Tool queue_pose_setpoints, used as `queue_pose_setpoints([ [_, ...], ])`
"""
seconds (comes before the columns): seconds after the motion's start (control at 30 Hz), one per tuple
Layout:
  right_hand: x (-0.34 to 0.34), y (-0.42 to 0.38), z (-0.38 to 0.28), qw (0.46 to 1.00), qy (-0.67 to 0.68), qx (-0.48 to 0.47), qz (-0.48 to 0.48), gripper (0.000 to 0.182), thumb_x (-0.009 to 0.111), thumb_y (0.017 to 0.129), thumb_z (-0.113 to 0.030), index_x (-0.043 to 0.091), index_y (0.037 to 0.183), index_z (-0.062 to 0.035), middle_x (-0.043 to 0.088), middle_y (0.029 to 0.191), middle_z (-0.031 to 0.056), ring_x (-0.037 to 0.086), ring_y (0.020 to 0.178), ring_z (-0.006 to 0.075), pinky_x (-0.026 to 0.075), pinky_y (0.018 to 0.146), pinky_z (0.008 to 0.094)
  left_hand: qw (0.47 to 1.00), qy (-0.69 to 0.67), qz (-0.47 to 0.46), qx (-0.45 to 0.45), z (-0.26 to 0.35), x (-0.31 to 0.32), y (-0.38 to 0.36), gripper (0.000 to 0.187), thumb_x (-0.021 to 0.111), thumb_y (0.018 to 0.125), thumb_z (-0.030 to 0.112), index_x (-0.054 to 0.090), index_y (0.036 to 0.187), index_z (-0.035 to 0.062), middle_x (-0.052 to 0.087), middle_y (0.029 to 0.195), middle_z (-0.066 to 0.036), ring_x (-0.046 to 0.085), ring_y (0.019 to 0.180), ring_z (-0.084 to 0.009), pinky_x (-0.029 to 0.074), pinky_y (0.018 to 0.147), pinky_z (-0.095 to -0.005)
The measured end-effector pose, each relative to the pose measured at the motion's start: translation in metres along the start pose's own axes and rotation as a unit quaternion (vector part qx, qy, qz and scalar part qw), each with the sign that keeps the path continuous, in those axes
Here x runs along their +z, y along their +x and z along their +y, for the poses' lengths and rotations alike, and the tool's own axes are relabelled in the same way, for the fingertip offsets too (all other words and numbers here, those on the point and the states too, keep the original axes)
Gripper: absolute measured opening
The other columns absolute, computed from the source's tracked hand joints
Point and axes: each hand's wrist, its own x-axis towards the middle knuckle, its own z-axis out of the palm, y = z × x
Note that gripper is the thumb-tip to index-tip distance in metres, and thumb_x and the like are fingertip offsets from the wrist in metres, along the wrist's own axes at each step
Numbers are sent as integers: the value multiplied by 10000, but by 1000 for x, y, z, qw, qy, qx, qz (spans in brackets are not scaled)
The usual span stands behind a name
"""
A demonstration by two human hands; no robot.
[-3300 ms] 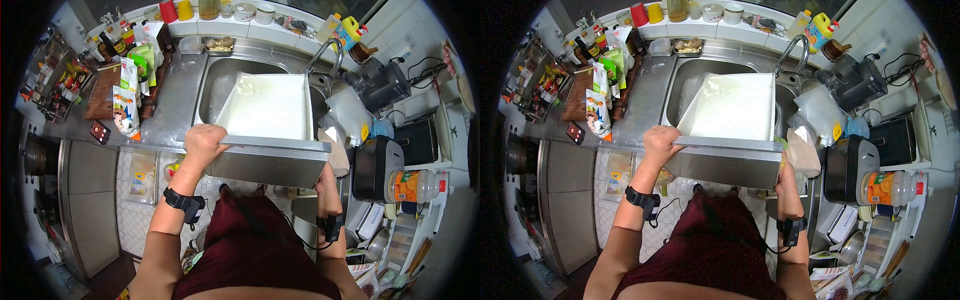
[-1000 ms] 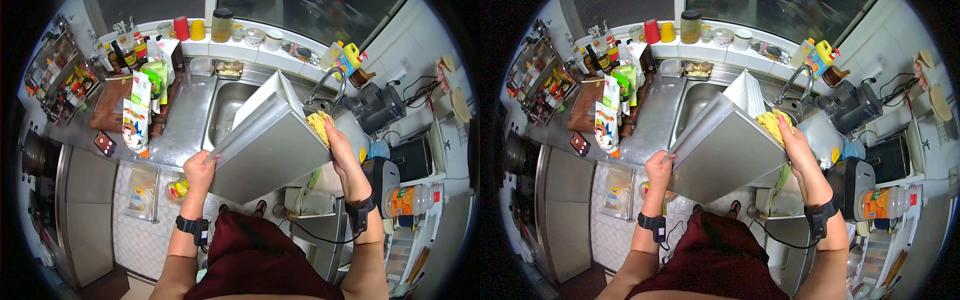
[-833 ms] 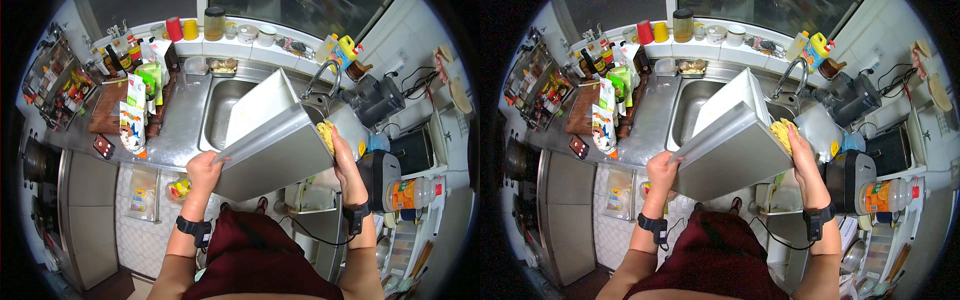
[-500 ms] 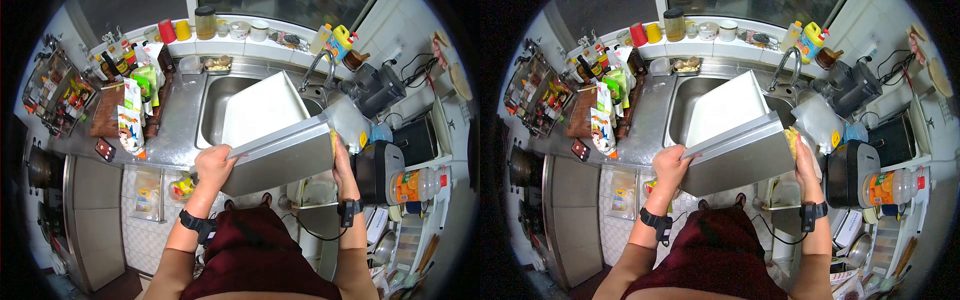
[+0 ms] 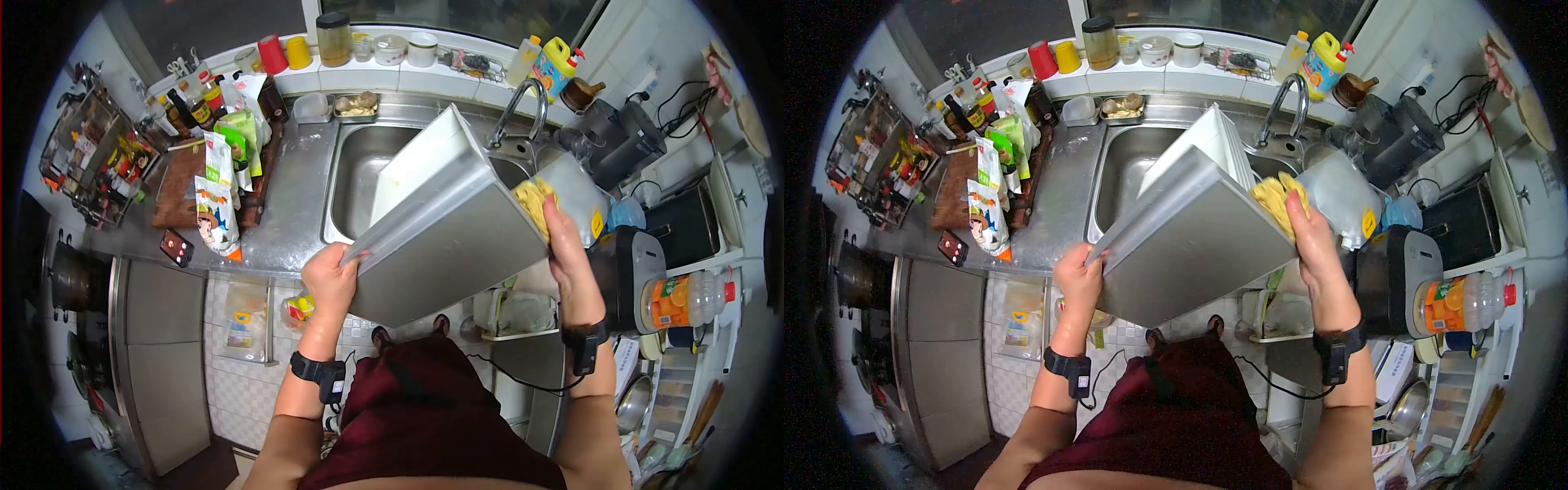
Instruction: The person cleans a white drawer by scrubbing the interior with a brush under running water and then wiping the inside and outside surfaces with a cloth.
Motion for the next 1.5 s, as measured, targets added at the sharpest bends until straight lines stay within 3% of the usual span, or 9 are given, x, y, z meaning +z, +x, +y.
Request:
queue_pose_setpoints([
  [0.3, 101, 23, -75, 966, -227, -84, -94, 576, 606, 841, -492, 631, 1015, 56, 656, 916, 86, 577, 812, 111, 451, 729, 244, 976, -144, 83, -141, -45, 0, -32, 277, 634, 874, 208, 578, 703, -2, 437, 549, 22, 387, 571, -59, 352, 517, -251],
  [0.4, 133, 43, -85, 920, -342, -137, -134, 707, 564, 787, -626, 660, 901, 65, 665, 826, 177, 634, 755, 219, 486, 681, 310, 958, -187, 109, -190, -69, 7, -52, 368, 585, 913, 309, 583, 750, -20, 517, 623, 11, 433, 626, -73, 387, 581, -249],
  [0.5, 166, 44, -102, 850, -488, -128, -150, 642, 564, 825, -584, 660, 943, 40, 659, 848, 127, 606, 779, 168, 475, 715, 300, 942, -204, 125, -235, -68, 2, -62, 480, 516, 929, 430, 610, 822, -29, 585, 697, -16, 491, 667, -97, 420, 634, -252],
  [0.67, 210, 25, -120, 793, -545, -192, -194, 819, 480, 744, -753, 671, 803, 41, 634, 731, 226, 641, 733, 320, 492, 704, 393, 917, -220, 116, -311, -89, 0, -76, 623, 456, 896, 573, 570, 1014, -27, 631, 878, -77, 578, 760, -156, 471, 708, -296],
  [0.9, 252, 13, -123, 733, -602, -208, -239, 784, 495, 771, -692, 657, 999, 41, 635, 1025, 226, 611, 973, 337, 472, 843, 409, 879, -316, 172, -312, -93, 0, -83, 688, 426, 882, 617, 554, 1026, -44, 621, 911, -91, 595, 819, -182, 490, 727, -329],
  [1.17, 242, 14, -126, 729, -575, -221, -299, 530, 478, 889, -488, 627, 1072, -14, 635, 1033, 189, 583, 909, 352, 449, 833, 432, 896, -292, 148, -301, -88, -1, -79, 722, 367, 888, 645, 531, 1046, -40, 599, 982, -125, 587, 883, -221, 489, 789, -373],
  [1.3, 232, 26, -118, 755, -553, -200, -290, 704, 442, 818, -656, 676, 986, -14, 647, 978, 203, 601, 950, 351, 456, 842, 448, 900, -290, 141, -294, -89, -2, -76, 702, 382, 895, 627, 526, 1060, -41, 599, 991, -130, 589, 884, -225, 493, 785, -374],
  [1.4, 212, 31, -112, 782, -503, -251, -270, 730, 452, 810, -670, 675, 898, 20, 652, 845, 199, 633, 829, 331, 486, 764, 431, 906, -287, 150, -274, -87, 0, -74, 676, 402, 898, 612, 540, 1002, -42, 608, 935, -122, 592, 819, -212, 501, 736, -364],
  [1.5, 194, 20, -119, 821, -489, -151, -252, 759, 474, 795, -684, 658, 822, 52, 639, 735, 185, 642, 676, 304, 516, 650, 389, 908, -283, 159, -264, -85, 1, -70, 663, 415, 898, 603, 553, 959, -42, 614, 890, -113, 594, 781, -199, 503, 705, -350],
])
